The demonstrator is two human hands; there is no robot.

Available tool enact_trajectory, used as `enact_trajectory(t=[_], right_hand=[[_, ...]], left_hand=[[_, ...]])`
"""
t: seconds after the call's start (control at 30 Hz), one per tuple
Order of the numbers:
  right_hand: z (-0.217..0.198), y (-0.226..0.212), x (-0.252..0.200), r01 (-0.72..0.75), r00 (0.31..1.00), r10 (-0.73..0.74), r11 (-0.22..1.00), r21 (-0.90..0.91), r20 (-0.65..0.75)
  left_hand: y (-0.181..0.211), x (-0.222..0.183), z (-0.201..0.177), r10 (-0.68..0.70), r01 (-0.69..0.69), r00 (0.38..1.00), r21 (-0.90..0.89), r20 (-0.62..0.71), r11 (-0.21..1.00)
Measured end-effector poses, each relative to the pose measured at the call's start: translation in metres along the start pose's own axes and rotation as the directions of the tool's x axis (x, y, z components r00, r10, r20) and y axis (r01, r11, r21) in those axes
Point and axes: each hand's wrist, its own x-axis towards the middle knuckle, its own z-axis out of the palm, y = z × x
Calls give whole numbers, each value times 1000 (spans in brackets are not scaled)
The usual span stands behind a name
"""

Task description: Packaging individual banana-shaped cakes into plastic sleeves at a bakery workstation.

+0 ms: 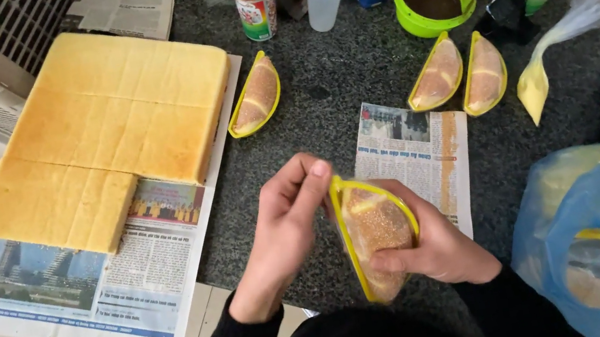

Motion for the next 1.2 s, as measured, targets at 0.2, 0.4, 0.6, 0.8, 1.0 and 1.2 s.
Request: enact_trajectory(t=[0.2, 0.4, 0.6, 0.8, 1.0, 1.2], right_hand=[[13, -7, -4, 10, 999, -14, 991, 131, 30], [34, -48, 8, 128, 932, 57, 871, 475, -357], [-17, -20, 17, 232, 866, 117, 768, 597, -487], [-15, -10, 6, 241, 908, 91, 686, 686, -409], [-14, 5, 13, 126, 920, 214, 632, 765, -328], [5, 27, 22, -17, 816, 359, 799, 601, -453]], left_hand=[[-17, 9, 0, -128, 125, 992, -112, -13, 986], [-34, 5, 2, -35, 64, 990, 227, -133, 972], [-42, -49, 46, -24, 19, 1000, 275, 15, 961], [-46, -62, 60, -21, 23, 1000, 105, -19, 994], [-62, -56, 35, -138, 138, 990, 18, 19, 990], [-78, -28, 24, -211, 184, 975, 293, 64, 938]])
